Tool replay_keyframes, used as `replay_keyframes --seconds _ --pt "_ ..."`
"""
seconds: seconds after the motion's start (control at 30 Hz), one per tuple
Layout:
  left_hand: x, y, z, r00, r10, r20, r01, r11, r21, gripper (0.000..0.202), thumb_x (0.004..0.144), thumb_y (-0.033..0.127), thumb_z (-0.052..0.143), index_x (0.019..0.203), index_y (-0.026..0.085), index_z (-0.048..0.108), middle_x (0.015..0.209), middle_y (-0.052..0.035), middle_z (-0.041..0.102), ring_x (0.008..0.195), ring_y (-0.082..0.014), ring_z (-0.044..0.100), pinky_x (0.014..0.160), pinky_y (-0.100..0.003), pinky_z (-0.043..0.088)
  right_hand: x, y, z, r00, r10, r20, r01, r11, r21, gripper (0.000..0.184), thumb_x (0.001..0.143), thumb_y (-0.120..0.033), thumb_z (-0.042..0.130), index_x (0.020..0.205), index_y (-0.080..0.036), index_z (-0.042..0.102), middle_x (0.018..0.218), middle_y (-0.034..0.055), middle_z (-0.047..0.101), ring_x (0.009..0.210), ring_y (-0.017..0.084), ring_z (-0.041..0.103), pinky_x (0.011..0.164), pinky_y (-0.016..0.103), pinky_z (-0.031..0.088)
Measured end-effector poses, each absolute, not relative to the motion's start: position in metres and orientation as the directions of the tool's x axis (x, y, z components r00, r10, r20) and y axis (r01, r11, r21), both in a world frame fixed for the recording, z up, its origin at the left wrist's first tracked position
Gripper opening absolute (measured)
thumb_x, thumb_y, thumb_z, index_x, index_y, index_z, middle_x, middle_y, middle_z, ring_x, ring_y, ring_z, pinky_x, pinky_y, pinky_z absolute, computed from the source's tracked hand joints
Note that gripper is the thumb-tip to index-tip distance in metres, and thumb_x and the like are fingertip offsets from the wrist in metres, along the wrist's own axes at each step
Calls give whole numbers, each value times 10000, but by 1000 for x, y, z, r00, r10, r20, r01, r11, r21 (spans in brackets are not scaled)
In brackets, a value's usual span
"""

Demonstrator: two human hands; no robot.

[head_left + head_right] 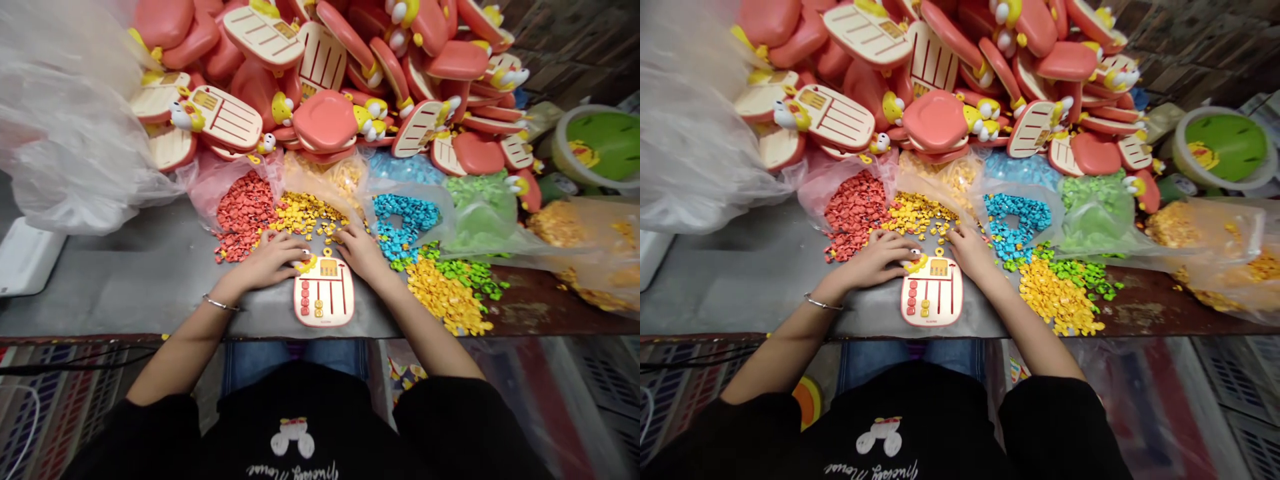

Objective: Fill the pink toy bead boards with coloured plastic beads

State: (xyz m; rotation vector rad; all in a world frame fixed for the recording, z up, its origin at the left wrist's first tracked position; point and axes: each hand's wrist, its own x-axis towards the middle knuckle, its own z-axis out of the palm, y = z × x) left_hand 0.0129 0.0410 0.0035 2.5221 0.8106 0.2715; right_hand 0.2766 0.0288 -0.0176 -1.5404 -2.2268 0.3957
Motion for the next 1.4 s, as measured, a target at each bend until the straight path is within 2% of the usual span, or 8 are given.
replay_keyframes --seconds 0.1,0.2,0.3,0.4,0.5,0.77,1.0,1.4 --pt "13 41 5 805 593 31 499 -704 505 246 939 387 603 1151 280 665 1351 -27 609 1164 -262 484 910 -423 227 275 36 -19 -327 935 136 849 354 -393 248 905 -106 485 1053 -177 671 1033 130 660 961 262 605 837 391 505" --pt "12 41 5 806 591 30 498 -705 505 245 940 380 605 1157 281 660 1353 -23 606 1166 -258 485 914 -422 224 285 23 -14 -295 927 233 737 376 -561 292 916 -104 463 1099 -207 665 1064 102 655 997 235 611 880 384 507" --pt "12 41 5 806 591 34 497 -706 504 240 940 378 604 1153 282 659 1350 -21 608 1171 -258 483 915 -420 220 297 4 -10 -209 932 297 565 363 -741 182 927 -188 532 986 -237 697 1010 68 647 979 218 627 868 385 525" --pt "12 41 5 804 593 35 496 -702 511 240 938 385 605 1146 281 663 1342 -23 614 1166 -260 487 914 -418 220 298 -13 -13 -163 940 299 468 341 -815 100 920 -255 597 956 -246 689 974 54 665 946 215 641 820 380 541" --pt "12 41 5 805 592 39 492 -703 514 245 938 393 602 1146 279 664 1340 -27 615 1167 -260 487 909 -415 224 290 -22 -19 -224 931 288 508 363 -781 105 941 -257 579 971 -237 678 950 53 700 901 210 653 807 382 537" --pt "12 42 4 805 591 54 493 -717 493 247 941 400 598 1145 278 661 1335 -33 618 1161 -254 488 919 -424 217 288 -24 -21 -304 902 306 715 428 -553 139 948 -270 563 935 -228 695 936 83 695 950 256 581 888 448 473" --pt "13 41 3 796 603 45 512 -712 481 229 943 405 586 1116 279 667 1334 -28 620 1136 -256 493 921 -433 224 293 -36 -11 -413 895 169 625 413 -662 125 945 -294 581 930 -213 676 894 70 688 876 234 583 796 391 468" --pt "10 43 3 792 609 43 511 -699 500 229 954 367 565 1136 276 669 1350 -46 611 1160 -264 482 918 -436 220 278 -31 -18 -303 938 170 626 331 -706 258 882 -452 665 787 -212 654 752 46 654 769 221 571 716 362 427"
